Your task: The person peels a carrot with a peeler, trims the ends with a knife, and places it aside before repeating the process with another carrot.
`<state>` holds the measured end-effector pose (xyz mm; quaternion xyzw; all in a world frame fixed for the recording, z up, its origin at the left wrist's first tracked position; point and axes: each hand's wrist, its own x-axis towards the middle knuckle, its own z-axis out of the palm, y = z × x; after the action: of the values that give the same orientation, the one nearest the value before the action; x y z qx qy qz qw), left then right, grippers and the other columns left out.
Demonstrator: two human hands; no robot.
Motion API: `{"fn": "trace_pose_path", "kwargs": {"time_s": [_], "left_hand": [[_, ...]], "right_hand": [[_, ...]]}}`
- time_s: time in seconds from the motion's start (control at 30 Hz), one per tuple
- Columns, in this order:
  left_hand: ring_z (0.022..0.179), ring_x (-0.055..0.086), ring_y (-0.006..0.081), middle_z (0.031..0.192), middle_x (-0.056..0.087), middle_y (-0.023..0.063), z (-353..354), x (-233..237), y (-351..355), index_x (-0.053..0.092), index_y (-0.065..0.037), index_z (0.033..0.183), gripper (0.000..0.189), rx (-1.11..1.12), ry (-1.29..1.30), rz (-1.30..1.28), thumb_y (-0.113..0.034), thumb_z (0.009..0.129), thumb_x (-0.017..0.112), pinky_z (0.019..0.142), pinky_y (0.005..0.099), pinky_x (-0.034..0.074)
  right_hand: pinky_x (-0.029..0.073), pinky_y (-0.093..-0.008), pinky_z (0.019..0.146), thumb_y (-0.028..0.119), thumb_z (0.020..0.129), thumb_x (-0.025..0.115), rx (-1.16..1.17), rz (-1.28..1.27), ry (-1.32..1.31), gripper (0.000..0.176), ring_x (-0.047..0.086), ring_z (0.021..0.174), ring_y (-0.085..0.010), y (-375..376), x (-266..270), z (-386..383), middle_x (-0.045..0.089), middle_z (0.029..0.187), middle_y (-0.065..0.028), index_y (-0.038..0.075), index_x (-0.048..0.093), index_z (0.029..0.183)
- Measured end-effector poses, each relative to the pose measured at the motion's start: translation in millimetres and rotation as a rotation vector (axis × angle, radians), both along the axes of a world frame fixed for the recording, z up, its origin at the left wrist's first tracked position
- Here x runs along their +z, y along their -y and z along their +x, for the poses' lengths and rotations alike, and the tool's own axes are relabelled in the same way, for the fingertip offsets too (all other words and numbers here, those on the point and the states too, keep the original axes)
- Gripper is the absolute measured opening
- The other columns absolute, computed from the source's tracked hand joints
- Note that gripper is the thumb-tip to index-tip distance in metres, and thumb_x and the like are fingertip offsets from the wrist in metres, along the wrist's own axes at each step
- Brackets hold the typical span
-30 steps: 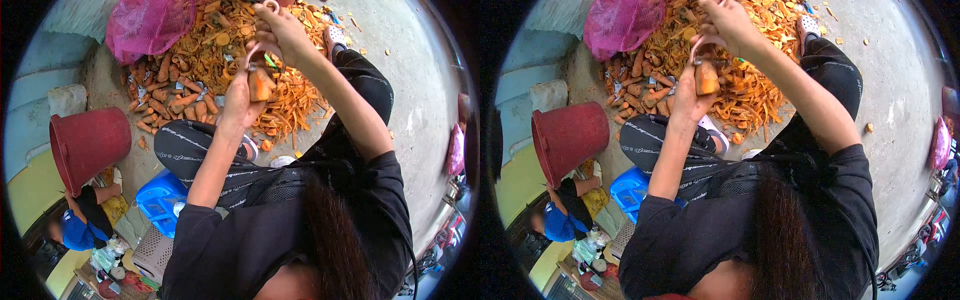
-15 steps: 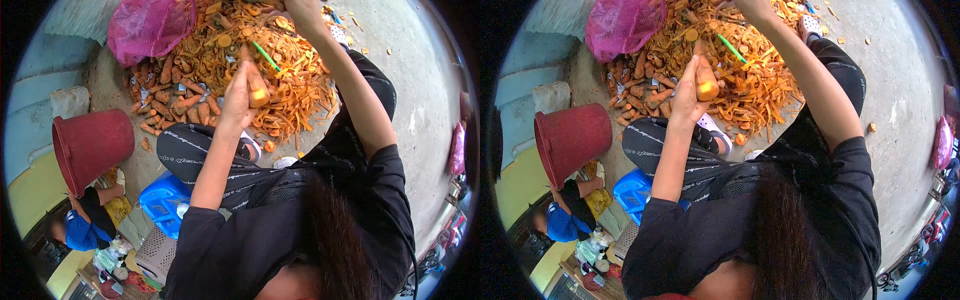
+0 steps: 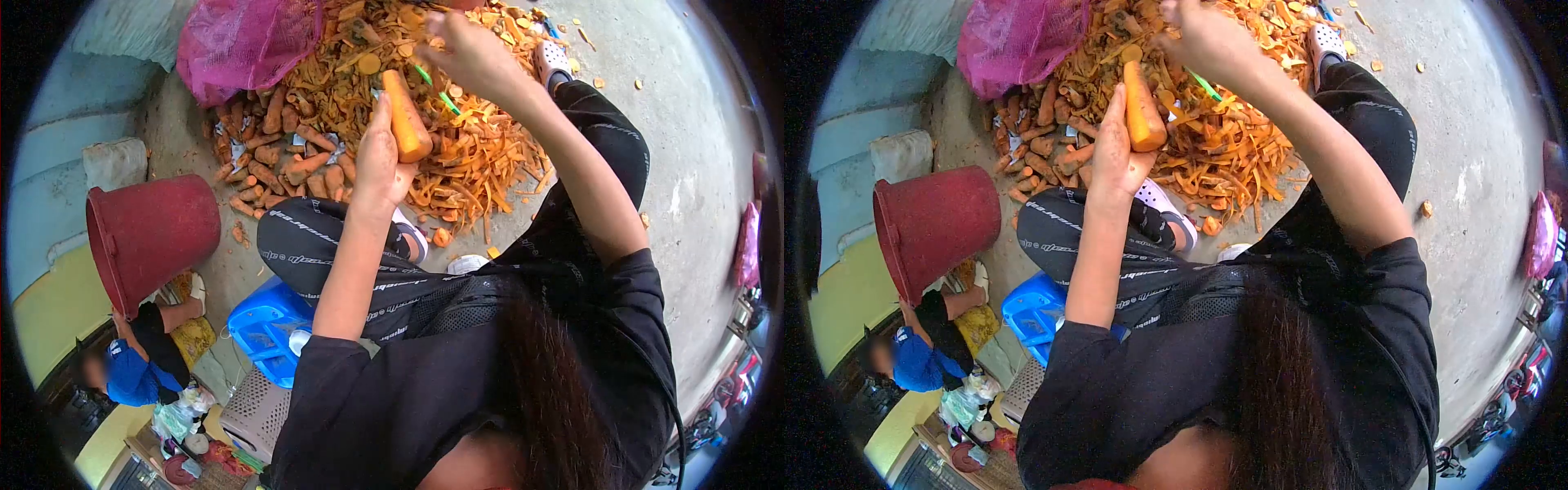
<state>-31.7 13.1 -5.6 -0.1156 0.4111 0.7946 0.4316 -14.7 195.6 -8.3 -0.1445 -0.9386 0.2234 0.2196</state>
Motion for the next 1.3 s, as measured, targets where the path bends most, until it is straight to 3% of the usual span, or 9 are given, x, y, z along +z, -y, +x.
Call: {"fn": "trace_pose_path", "kwargs": {"time_s": [0.07,0.1,0.23,0.43,0.63,0.73,0.97,1.17,1.3], "left_hand": [[0.082,0.058,0.0137,0.099,0.058,0.0037,-4,-9,4,0.049,-0.009,0.117,0.031,0.002,0.006,0.072,-0.032,0.098,0.04,0.075,0.0281,0.05],[0.08,0.058,0.0142,0.098,0.058,0.0036,-2,-5,0,0.048,-0.008,0.119,0.032,0.043,-0.006,0.063,-0.032,0.099,0.037,0.071,0.0285,0.051],[0.079,0.059,0.0155,0.097,0.058,0.0033,-5,-8,0,0.049,-0.012,0.115,0.028,0.023,0.034,0.182,-0.031,0.099,0.037,0.07,0.0305,0.052],[0.082,0.062,0.019,0.085,0.062,0.0016,-4,-11,7,0.056,-0.017,0.086,0.02,-0.048,0.135,0.375,-0.028,0.095,0.043,0.072,0.0336,0.054],[0.081,0.063,0.0199,0.088,0.064,0.0027,-6,-15,9,0.057,-0.016,0.085,0.016,-0.034,0.163,0.319,-0.029,0.092,0.05,0.073,0.0349,0.054],[0.084,0.063,0.0206,0.09,0.064,0.0024,0,-7,5,0.057,-0.015,0.09,0.016,0.001,0.134,0.272,-0.03,0.092,0.05,0.073,0.0355,0.053],[0.104,0.053,0.0134,0.125,0.047,0.0002,20,26,-11,0.042,-0.016,0.132,0.046,-0.07,-0.182,0.148,-0.042,0.095,0.045,0.079,0.0333,0.05],[0.082,0.057,0.0157,0.098,0.056,0.0065,25,11,2,0.044,-0.007,0.127,0.044,-0.195,-0.282,0.016,-0.04,0.099,0.033,0.064,0.0296,0.051],[0.071,0.056,0.0164,0.085,0.053,0.0074,34,25,-4,0.047,-0.005,0.108,0.035,-0.268,-0.24,0.102,-0.037,0.099,0.034,0.056,0.0314,0.051]], "right_hand": [[0.048,-0.0296,0.048,0.03,0.091,0.055,-0.004,0.243,-0.335,0.025,0.058,0.059,-0.0118,-16,17,-4,0.054,0.067,-0.0066,0.006,0.049,0.093],[0.037,-0.0219,0.04,0.03,0.097,0.045,-0.023,-0.18,-0.264,0.021,0.043,0.054,-0.0073,-10,23,-5,0.042,0.067,0.0015,0.011,0.039,0.091],[0.029,-0.0198,0.041,0.033,0.098,0.041,0.288,-1.702,-0.27,0.021,0.032,0.05,-0.0057,25,71,7,0.035,0.066,0.0047,0.015,0.04,0.09],[0.027,-0.0196,0.04,0.034,0.099,0.04,0.217,-1.707,-0.166,0.021,0.028,0.046,-0.0046,53,74,12,0.032,0.061,0.0055,0.014,0.039,0.093],[0.029,-0.0189,0.04,0.034,0.099,0.039,0.143,-1.63,-0.159,0.022,0.032,0.046,-0.004,57,68,11,0.034,0.061,0.0058,0.013,0.041,0.092],[0.031,-0.0193,0.04,0.034,0.099,0.039,0.093,-1.62,-0.154,0.022,0.033,0.047,-0.0042,56,67,11,0.035,0.062,0.0054,0.013,0.041,0.093],[0.035,-0.022,0.04,0.035,0.097,0.042,0.028,-1.651,-0.134,0.021,0.035,0.047,-0.0057,39,71,-1,0.036,0.063,0.0042,0.014,0.043,0.091],[0.045,-0.0259,0.045,0.032,0.095,0.045,0.012,-1.642,-0.346,0.021,0.04,0.048,-0.0094,4,42,-24,0.041,0.065,0.0005,0.012,0.046,0.091],[0.044,-0.0254,0.045,0.03,0.095,0.045,-0.302,-1.328,-0.418,0.021,0.044,0.052,-0.0097,-33,23,-48,0.043,0.068,-0.001,0.01,0.046,0.096]]}}
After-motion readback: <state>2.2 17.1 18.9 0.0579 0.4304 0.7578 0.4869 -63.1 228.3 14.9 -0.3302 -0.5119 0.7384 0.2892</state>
